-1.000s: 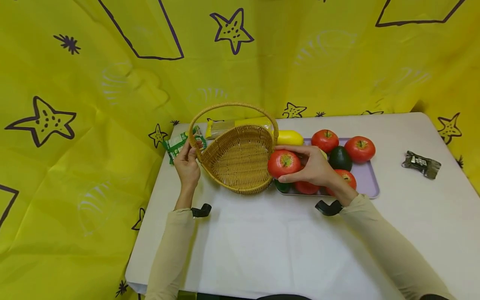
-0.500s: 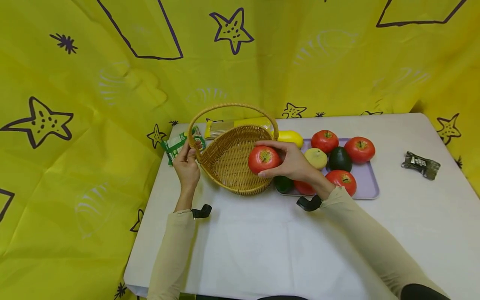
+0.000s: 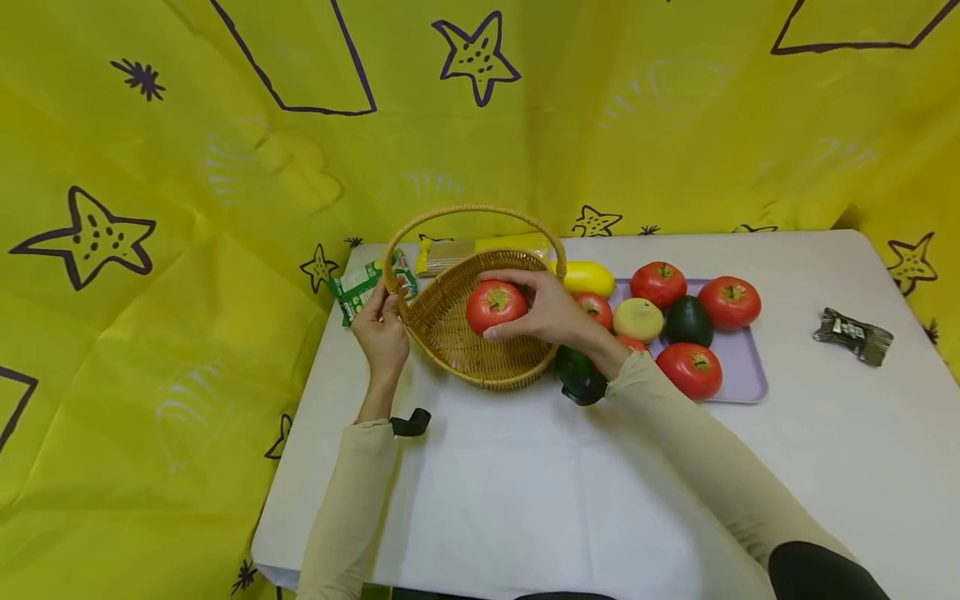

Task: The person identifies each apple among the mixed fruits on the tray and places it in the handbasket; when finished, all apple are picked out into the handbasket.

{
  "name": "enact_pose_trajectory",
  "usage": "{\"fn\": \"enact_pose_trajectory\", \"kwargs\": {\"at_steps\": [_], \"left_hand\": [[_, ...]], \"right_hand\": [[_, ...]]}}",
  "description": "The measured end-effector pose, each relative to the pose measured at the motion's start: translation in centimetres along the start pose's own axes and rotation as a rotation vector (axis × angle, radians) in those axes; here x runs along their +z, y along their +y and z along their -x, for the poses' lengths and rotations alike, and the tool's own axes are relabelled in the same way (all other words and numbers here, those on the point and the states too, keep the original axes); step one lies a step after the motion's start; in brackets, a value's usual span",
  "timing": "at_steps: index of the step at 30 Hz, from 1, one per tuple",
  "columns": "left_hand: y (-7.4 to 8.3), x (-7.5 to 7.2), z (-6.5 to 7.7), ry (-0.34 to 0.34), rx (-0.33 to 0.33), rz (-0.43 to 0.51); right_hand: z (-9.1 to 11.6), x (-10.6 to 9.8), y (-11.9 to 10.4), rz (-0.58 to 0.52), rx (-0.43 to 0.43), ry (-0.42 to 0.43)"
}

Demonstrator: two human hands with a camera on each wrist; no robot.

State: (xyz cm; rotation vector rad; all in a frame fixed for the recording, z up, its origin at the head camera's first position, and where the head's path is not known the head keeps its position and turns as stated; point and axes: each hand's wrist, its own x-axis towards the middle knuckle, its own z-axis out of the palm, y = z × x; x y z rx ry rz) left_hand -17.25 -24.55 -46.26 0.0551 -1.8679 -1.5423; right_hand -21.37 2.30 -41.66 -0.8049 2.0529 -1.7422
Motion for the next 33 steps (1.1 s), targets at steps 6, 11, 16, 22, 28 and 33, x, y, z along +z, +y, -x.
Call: {"fn": "enact_pose_trajectory", "kwargs": {"at_steps": [6, 11, 16, 22, 28, 33], "left_hand": [[0.5, 0.1, -0.1, 0.011, 0.058, -0.116], [1.0, 0.2, 0.0, 0.02, 0.087, -0.162], [2.9, 0.4, 0.3, 0.024, 0.085, -0.17], [1.4, -0.2, 0.2, 0.021, 0.088, -0.164], [0.3, -0.5, 0.1, 0.005, 0.115, -0.159], [0.3, -0.5, -0.1, 0.007, 0.126, -0.169]], "right_hand": [[-1.9, 0.6, 0.2, -0.001, 0.027, -0.002], [-3.0, 0.9, 0.8, 0.021, 0.053, -0.011], [-4.3, 1.3, 1.3, 0.023, 0.036, 0.006], [-5.4, 1.1, 1.3, 0.026, 0.067, 0.017], [-6.2, 0.6, 0.7, 0.032, 0.122, 0.009], [-7.1, 0.8, 1.3, 0.031, 0.127, 0.001]]}}
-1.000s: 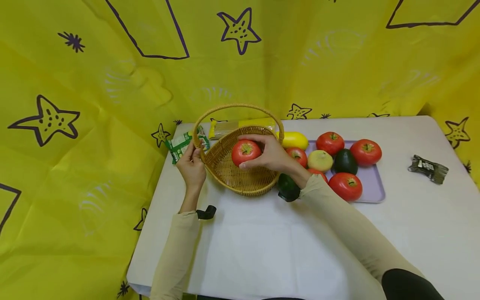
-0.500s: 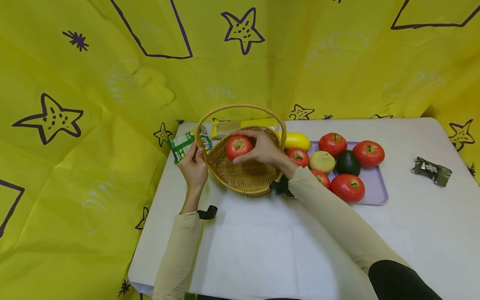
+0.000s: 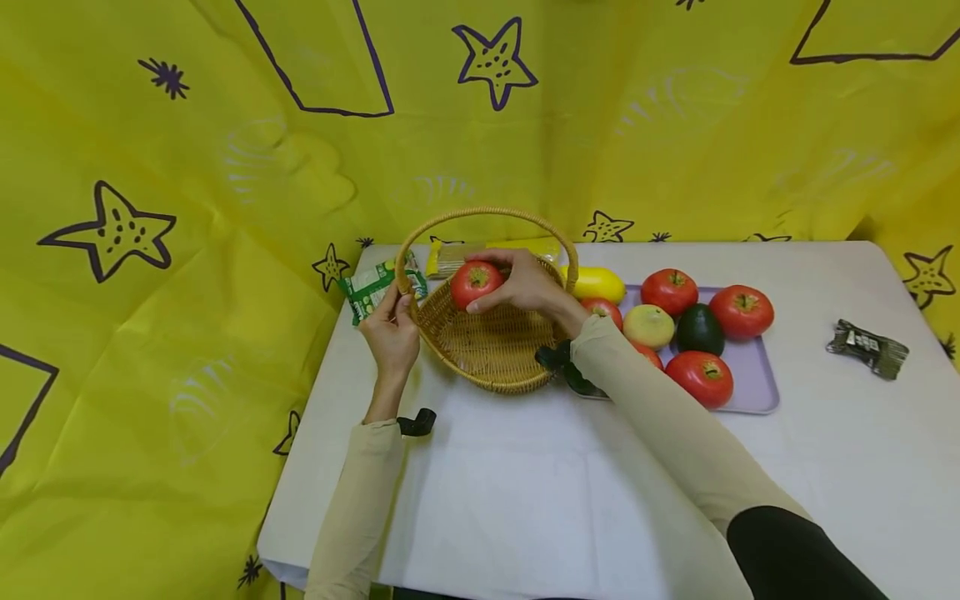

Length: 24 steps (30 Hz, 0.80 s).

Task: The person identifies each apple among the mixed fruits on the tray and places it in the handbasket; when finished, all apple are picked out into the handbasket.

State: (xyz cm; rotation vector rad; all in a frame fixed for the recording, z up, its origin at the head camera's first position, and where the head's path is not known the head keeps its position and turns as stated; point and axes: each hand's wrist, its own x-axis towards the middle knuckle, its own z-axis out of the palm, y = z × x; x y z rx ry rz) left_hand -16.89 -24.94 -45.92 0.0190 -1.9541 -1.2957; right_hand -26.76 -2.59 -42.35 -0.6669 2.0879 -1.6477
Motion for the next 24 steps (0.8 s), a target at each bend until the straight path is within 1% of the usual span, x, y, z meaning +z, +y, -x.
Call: {"fn": "enact_pose_trajectory", "kwargs": {"at_steps": [5, 9, 12, 17, 22, 24], "left_hand": [[0.7, 0.2, -0.1, 0.012, 0.007, -0.023], [2.1, 0.2, -0.1, 0.021, 0.02, -0.002], [2.7, 0.2, -0.1, 0.028, 0.042, 0.008], [2.3, 0.4, -0.1, 0.044, 0.081, -0.008], [1.9, 0.5, -0.1, 0.055, 0.09, -0.032], [2.0, 0.5, -0.1, 0.058, 0.103, -0.031]], "right_hand": [[-0.9, 0.4, 0.8, -0.004, -0.008, -0.021], [-1.5, 0.6, 1.2, 0.017, 0.005, -0.016], [-2.0, 0.7, 1.7, 0.031, 0.026, -0.007], [-2.6, 0.7, 2.5, 0.051, 0.048, 0.01], [-2.9, 0.7, 3.2, 0.06, 0.043, 0.016], [-3.1, 0.7, 3.4, 0.068, 0.039, 0.014]]}}
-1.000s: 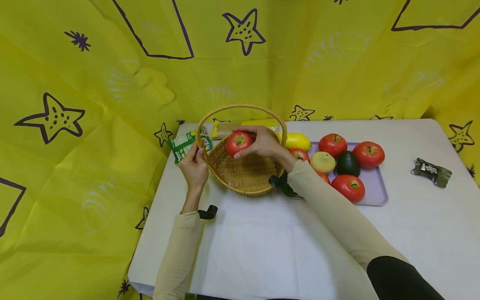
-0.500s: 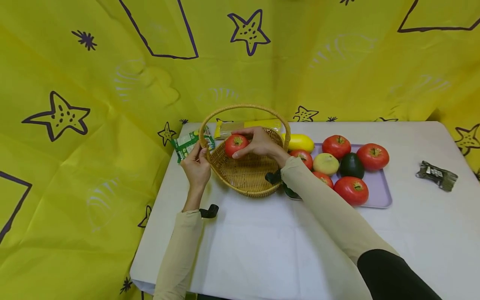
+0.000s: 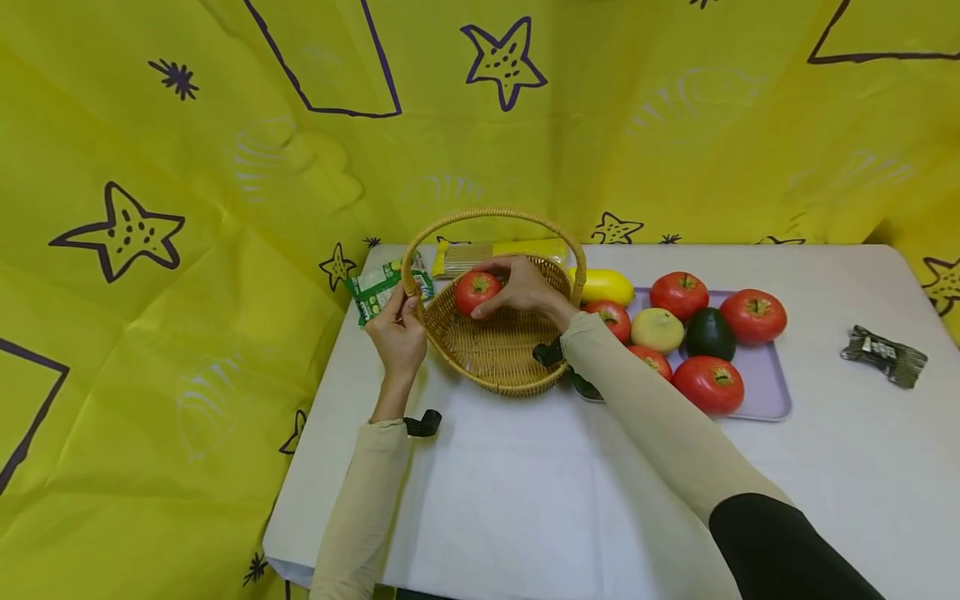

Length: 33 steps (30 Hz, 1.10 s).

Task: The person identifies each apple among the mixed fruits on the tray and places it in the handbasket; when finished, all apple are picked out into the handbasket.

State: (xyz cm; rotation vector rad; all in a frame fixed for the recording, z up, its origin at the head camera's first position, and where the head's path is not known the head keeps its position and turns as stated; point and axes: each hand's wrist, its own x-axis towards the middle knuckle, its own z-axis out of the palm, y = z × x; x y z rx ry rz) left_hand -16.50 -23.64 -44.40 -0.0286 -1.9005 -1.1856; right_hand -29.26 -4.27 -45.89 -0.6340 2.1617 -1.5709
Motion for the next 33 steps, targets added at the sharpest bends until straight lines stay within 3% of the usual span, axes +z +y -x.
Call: {"fn": "enact_pose_trajectory", "kwargs": {"at_steps": [11, 21, 33], "left_hand": [[0.4, 0.0, 0.0, 0.015, 0.047, -0.026], [-2.9, 0.5, 0.4, 0.028, 0.034, -0.044], [-3.5, 0.3, 0.7, 0.022, 0.061, -0.003]], "right_hand": [[-0.3, -0.2, 0.6, 0.04, -0.01, -0.004], [-0.4, -0.2, 1.2, 0.141, -0.005, -0.026], [-0.1, 0.3, 1.2, 0.172, -0.012, -0.011]]}}
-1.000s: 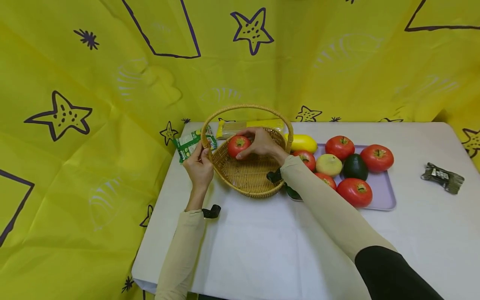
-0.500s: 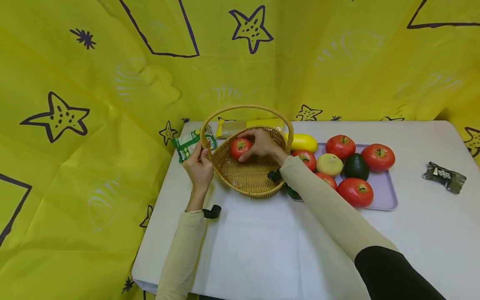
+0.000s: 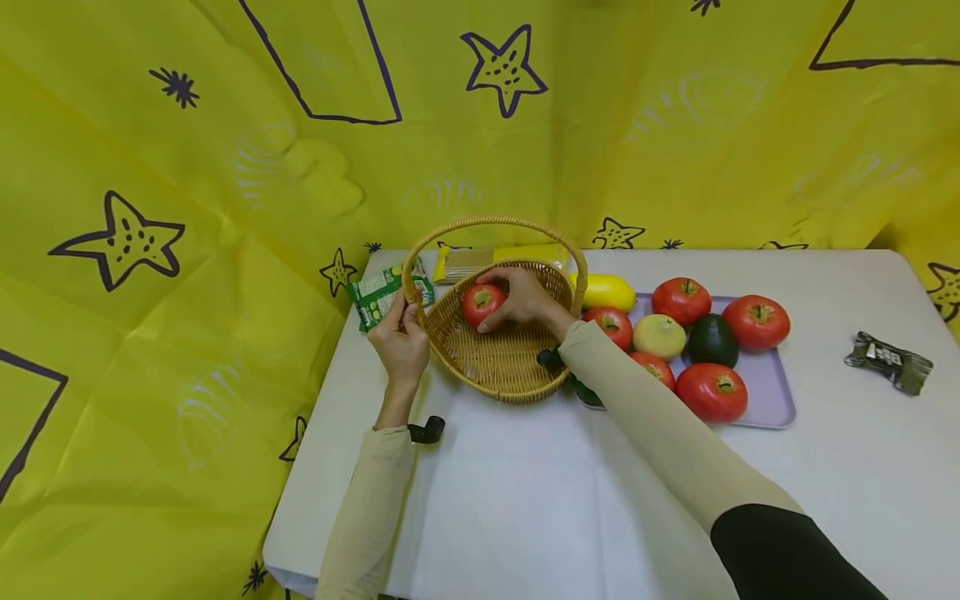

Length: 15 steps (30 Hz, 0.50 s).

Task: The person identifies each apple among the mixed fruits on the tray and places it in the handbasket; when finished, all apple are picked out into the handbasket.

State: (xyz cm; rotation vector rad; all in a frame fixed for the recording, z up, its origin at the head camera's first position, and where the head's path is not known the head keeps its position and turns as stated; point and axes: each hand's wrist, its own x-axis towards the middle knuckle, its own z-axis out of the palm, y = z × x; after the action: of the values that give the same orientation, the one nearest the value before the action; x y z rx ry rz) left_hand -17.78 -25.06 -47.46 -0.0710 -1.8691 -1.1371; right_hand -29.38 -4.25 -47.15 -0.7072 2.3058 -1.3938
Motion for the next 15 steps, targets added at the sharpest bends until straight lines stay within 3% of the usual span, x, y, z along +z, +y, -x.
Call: {"fn": "enact_pose_trajectory", "kwargs": {"at_steps": [8, 15], "left_hand": [[0.5, 0.2, -0.1, 0.011, -0.006, -0.045], [3.1, -0.1, -0.5, 0.009, -0.002, -0.038]], "right_hand": [[0.2, 0.1, -0.2, -0.004, 0.012, -0.009], [0.5, -0.4, -0.8, -0.017, 0.018, -0.033]]}}
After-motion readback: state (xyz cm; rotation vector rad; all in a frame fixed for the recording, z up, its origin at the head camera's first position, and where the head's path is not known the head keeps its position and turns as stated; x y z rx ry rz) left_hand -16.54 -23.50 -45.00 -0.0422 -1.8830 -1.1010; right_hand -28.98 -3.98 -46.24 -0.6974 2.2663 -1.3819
